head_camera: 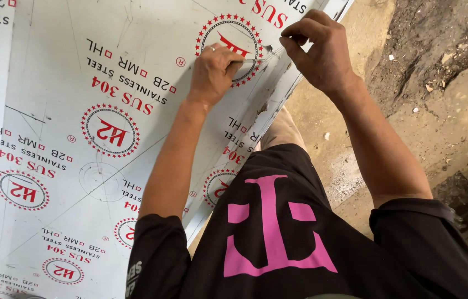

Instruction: Marking and scribing lines on a stainless steel sheet using a utility knife and a small metal scraper.

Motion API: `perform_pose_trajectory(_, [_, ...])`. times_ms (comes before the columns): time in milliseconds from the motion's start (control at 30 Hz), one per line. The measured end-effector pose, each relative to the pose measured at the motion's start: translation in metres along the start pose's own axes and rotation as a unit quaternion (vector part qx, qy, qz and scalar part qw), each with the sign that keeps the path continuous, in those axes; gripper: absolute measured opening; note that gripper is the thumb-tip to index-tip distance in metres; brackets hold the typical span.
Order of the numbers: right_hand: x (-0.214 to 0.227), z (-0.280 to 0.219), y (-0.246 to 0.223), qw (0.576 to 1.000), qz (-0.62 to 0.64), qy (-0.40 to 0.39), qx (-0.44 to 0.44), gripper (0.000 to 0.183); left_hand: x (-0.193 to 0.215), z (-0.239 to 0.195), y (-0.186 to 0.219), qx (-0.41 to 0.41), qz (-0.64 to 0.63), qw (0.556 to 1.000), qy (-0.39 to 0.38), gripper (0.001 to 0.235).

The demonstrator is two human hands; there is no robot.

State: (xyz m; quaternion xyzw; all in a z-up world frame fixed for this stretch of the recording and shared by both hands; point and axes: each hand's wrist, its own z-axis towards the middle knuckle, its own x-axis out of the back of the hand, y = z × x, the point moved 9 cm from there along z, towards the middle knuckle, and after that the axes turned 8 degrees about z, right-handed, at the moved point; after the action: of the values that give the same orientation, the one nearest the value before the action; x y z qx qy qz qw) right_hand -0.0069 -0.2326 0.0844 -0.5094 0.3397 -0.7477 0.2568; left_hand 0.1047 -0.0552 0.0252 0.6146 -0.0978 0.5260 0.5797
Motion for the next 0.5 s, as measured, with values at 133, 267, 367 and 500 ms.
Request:
perform_pose_trajectory(133, [-0.005,-0.007,0.004,1.000,0.006,-0.023,-0.016,0.002,-0.001,0.010,0.003,-0.027,0.017,0.998,-0.053,0.006])
perform_pose_trajectory(267, [-0.001,-0.010,0.001,0.999,-0.008,-0.029,-0.014,0.003,-0.013,0.014,-0.004,-0.056,0.034,0.992,-0.108,0.009])
perform_pose_trajectory(367, [0.003,-0.009,-0.006,0.999,-0.021,-0.035,-0.008,0.002,-0.017,0.019,-0.004,-0.067,0.049,0.986,-0.142,0.007])
perform_pose_trajectory(500, [-0.011,-0.018,0.005,0.998,-0.020,-0.055,-0.011,0.002,-0.018,0.021,-0.004,-0.073,0.050,0.985,-0.149,0.008])
